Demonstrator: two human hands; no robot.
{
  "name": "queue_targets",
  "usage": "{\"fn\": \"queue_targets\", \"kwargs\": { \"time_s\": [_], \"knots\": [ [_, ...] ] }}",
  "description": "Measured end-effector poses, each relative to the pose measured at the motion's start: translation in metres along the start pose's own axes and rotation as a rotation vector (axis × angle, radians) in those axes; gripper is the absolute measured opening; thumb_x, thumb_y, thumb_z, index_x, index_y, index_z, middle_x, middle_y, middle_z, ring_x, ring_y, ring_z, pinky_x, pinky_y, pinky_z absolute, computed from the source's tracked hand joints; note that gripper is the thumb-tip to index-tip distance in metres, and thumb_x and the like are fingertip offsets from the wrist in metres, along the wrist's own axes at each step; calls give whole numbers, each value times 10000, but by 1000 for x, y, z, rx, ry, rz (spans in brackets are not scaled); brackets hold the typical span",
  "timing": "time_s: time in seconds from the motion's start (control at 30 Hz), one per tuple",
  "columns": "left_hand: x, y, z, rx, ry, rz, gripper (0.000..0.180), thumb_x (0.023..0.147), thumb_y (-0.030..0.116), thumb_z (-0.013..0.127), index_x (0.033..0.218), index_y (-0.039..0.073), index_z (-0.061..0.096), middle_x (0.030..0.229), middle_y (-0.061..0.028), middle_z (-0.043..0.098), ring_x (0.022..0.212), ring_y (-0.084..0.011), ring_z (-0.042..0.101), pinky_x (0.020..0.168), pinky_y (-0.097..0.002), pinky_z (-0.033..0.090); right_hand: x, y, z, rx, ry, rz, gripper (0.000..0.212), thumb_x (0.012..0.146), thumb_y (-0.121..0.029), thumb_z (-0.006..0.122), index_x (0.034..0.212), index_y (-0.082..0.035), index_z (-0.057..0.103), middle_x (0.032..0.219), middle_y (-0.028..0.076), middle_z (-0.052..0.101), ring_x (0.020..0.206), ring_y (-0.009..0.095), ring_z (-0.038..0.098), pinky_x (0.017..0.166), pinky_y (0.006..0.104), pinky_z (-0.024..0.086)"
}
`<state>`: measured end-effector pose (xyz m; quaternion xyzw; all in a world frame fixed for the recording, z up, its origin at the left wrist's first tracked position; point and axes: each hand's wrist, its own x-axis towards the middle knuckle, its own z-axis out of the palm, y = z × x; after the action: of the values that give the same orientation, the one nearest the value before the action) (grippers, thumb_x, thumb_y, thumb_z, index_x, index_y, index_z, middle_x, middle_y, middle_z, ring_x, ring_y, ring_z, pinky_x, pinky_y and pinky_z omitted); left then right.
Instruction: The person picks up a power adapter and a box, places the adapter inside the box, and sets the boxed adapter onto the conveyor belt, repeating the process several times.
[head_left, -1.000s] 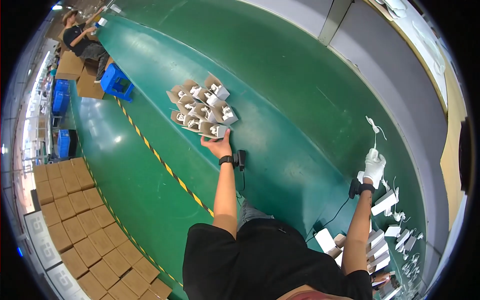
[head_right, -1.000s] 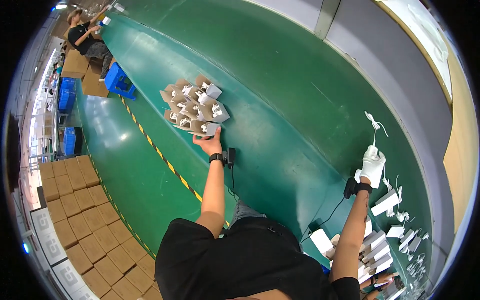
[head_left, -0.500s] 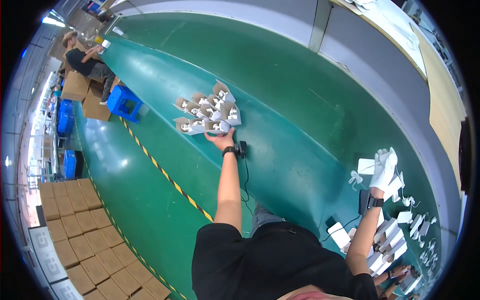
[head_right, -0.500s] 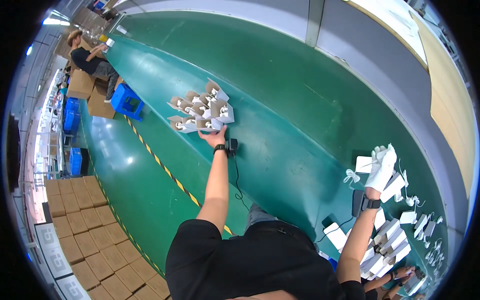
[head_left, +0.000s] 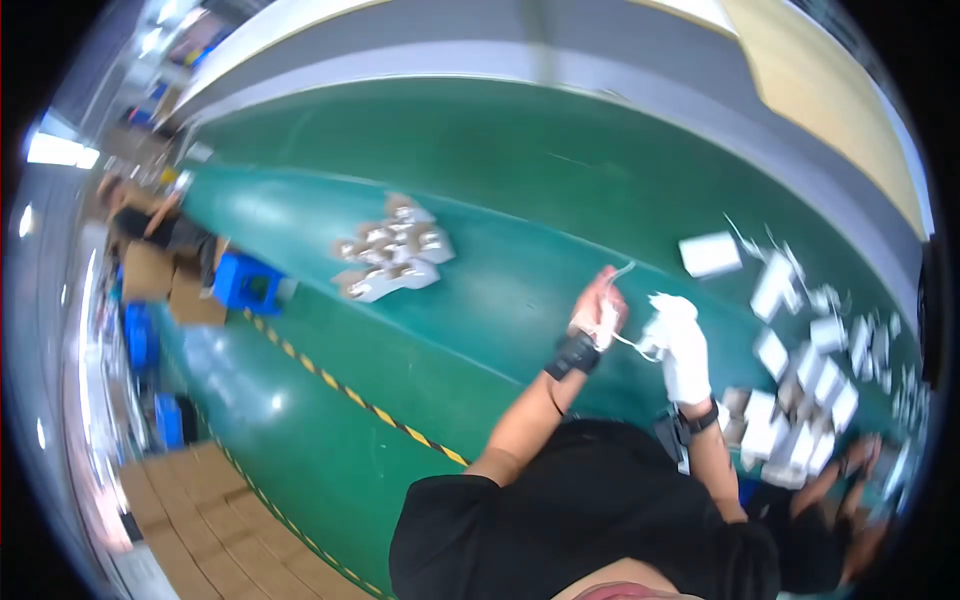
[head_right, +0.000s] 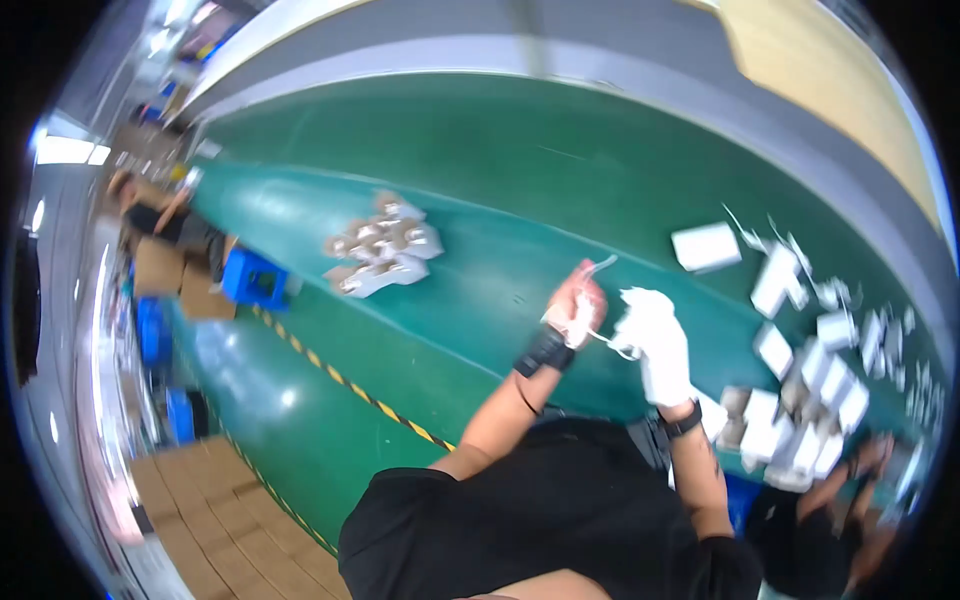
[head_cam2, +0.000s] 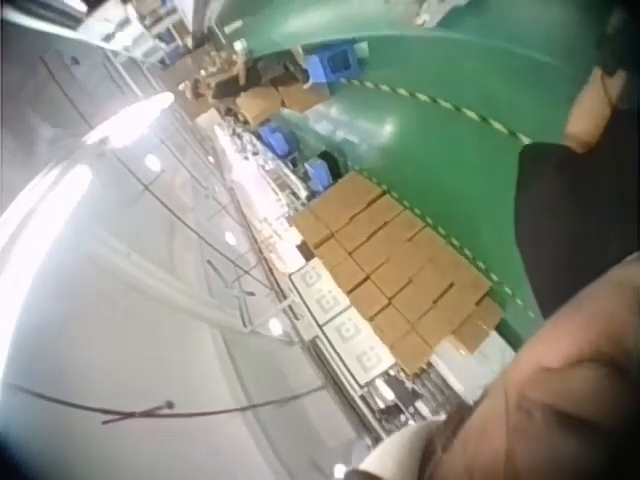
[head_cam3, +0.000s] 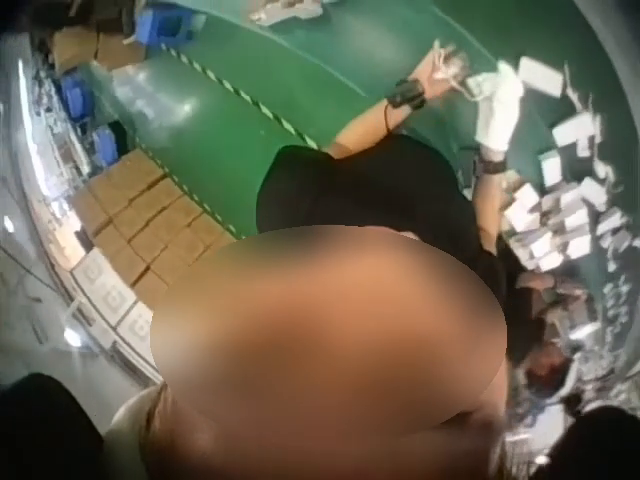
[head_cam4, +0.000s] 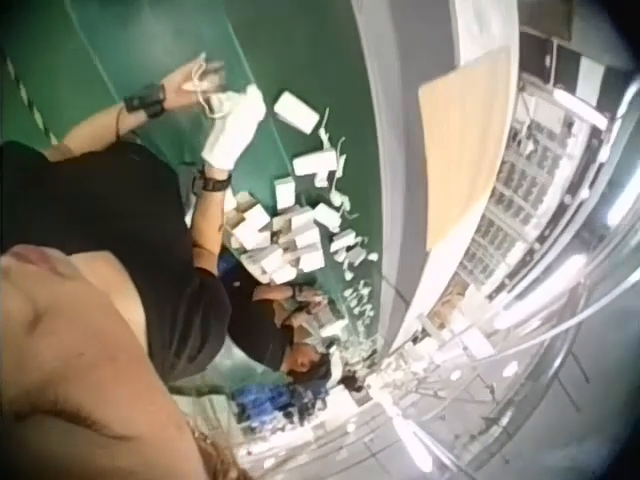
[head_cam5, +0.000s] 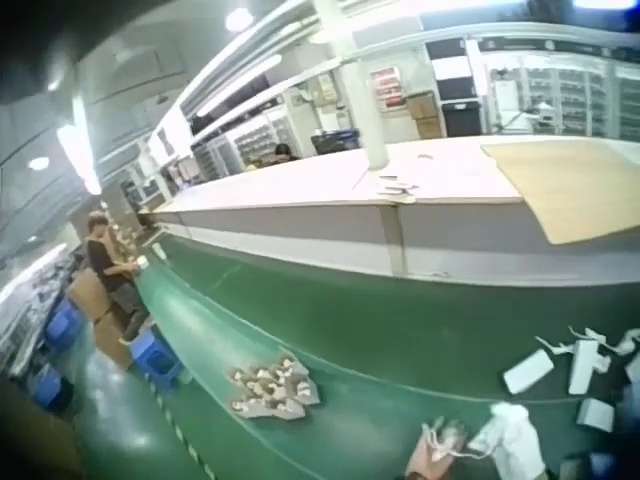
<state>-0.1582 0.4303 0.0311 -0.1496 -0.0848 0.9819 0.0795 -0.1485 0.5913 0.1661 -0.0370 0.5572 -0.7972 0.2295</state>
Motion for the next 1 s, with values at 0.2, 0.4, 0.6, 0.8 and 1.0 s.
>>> {"fn": "queue_targets", "kwargs": {
  "time_s": [0.2,0.4,0.6,0.8,1.0],
  "knots": [
    [13,-25,62,131,73,-109,203,959,237,473,863,63,511,567,7,348,500,-107,335,480,-238,322,-36,-33,-18,-71,-35,11,358,880,-140,567,1210,-17,504,1005,11,574,846,96,560,703,221,458],
    [17,-75,97,1022,-164,346,224,980,217,410,885,42,512,584,20,297,545,-90,289,545,-235,304,-30,4,-38,353,90,119,373,872,-186,592,1201,-32,508,996,26,584,814,90,567,680,208,457],
    [57,-79,92,1411,-416,113,233,953,216,450,1073,19,483,781,-35,478,753,-123,464,702,-273,382,-9,16,-68,273,131,230,437,845,-238,639,1197,-31,486,1110,97,595,821,124,593,713,250,481],
    [161,-66,85,2849,-392,356,540,881,156,512,1377,115,304,1339,-99,427,1245,-253,409,1023,-434,323,-20,-6,-158,51,497,-198,531,795,-302,698,1181,-25,463,1115,118,588,764,155,606,621,235,472],
    [242,-115,58,2940,-1861,867,585,848,156,535,1382,245,315,1422,-67,357,1295,-276,362,1084,-492,244,-69,-43,-193,385,406,-173,735,784,-399,698,1310,-6,367,1228,157,517,858,150,576,680,244,456]
  ]
}}
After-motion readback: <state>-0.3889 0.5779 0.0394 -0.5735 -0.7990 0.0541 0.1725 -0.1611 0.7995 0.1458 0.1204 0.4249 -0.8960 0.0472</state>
